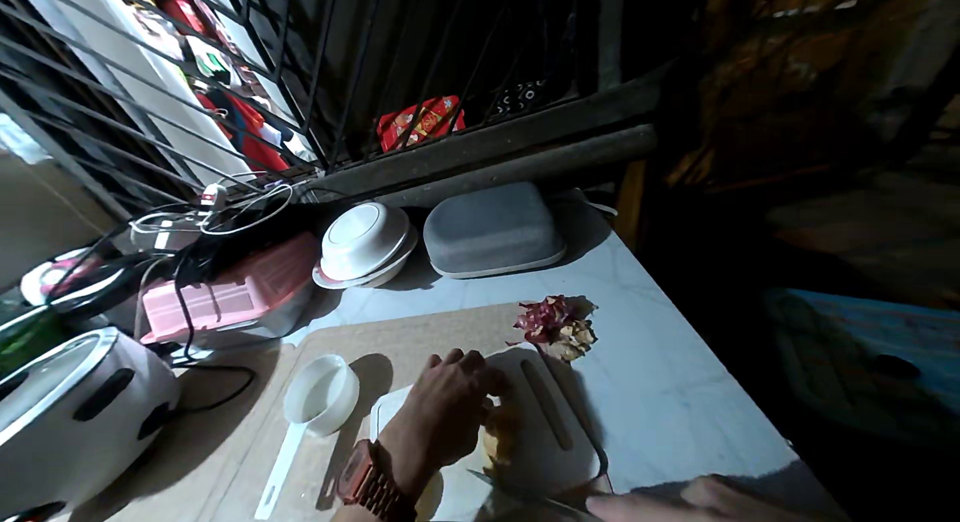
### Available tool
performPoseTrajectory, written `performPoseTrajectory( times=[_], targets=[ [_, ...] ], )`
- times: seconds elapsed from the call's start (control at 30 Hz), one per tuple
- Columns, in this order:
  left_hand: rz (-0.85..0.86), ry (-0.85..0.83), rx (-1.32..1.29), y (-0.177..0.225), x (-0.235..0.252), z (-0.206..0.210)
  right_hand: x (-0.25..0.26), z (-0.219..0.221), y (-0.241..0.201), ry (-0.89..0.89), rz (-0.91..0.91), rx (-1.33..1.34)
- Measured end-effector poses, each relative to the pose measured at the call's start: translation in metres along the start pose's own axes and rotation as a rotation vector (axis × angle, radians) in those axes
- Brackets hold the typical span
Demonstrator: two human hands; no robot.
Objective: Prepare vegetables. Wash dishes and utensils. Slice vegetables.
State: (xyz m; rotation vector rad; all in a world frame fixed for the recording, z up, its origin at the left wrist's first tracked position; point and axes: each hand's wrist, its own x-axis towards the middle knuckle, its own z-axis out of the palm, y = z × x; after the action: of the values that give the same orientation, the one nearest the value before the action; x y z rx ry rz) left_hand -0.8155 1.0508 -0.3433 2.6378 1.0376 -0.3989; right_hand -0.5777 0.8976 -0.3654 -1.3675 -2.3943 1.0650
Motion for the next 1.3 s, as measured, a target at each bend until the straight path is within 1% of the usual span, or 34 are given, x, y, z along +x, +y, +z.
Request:
performPoseTrajectory(
  times=[0.07, 0.17, 0.23, 0.33, 0.4, 0.47, 0.5, 0.53, 0.6, 0.67, 0.8, 0.97, 1.07, 1.17, 1.3],
  targets=[
    [0.018, 0.016, 0.005, -0.001, 0.007, 0.002, 0.001, -0.002, -0.002, 0.009, 0.036, -0.013],
    [0.017, 0.008, -0.024, -0.005, 0.014, 0.001, 0.002, -0.005, 0.002, 0.034, 0.027, -0.033],
    [0.020, 0.043, -0.066, -0.008, 0.015, -0.002, 0.004, -0.006, 0.007, 0.044, 0.021, -0.038],
    [0.017, 0.211, -0.154, -0.015, 0.002, -0.009, 0.007, -0.010, 0.006, 0.043, 0.062, -0.048],
    [0.029, 0.408, -0.181, -0.017, -0.014, -0.010, 0.010, -0.014, 0.002, 0.027, 0.116, -0.050],
    [0.055, 0.621, -0.168, -0.016, -0.030, -0.001, 0.016, -0.018, 0.003, 0.026, 0.131, -0.058],
    [0.039, 0.667, -0.165, -0.011, -0.039, 0.005, 0.019, -0.018, 0.003, 0.030, 0.130, -0.063],
    [0.004, 0.663, -0.182, -0.003, -0.048, 0.010, 0.022, -0.020, 0.004, 0.020, 0.134, -0.057],
    [-0.067, 0.600, -0.225, 0.016, -0.060, 0.023, 0.027, -0.023, 0.005, 0.002, 0.143, -0.017],
    [-0.118, 0.533, -0.240, 0.030, -0.062, 0.037, 0.028, -0.025, 0.006, 0.029, 0.135, 0.030],
    [-0.150, 0.457, -0.225, 0.033, -0.050, 0.059, 0.018, -0.026, 0.008, 0.133, 0.125, 0.087],
    [-0.143, 0.368, -0.214, 0.031, -0.050, 0.053, 0.001, -0.024, 0.016, 0.251, 0.236, 0.081],
    [-0.148, 0.325, -0.250, 0.028, -0.046, 0.045, -0.001, -0.020, 0.011, 0.223, 0.300, 0.059],
    [-0.130, 0.331, -0.255, 0.024, -0.033, 0.041, 0.003, -0.015, 0.005, 0.185, 0.340, 0.041],
    [-0.128, 0.198, -0.236, 0.023, -0.025, 0.031, 0.016, -0.009, -0.003, 0.154, 0.338, 0.030]
  ],
)
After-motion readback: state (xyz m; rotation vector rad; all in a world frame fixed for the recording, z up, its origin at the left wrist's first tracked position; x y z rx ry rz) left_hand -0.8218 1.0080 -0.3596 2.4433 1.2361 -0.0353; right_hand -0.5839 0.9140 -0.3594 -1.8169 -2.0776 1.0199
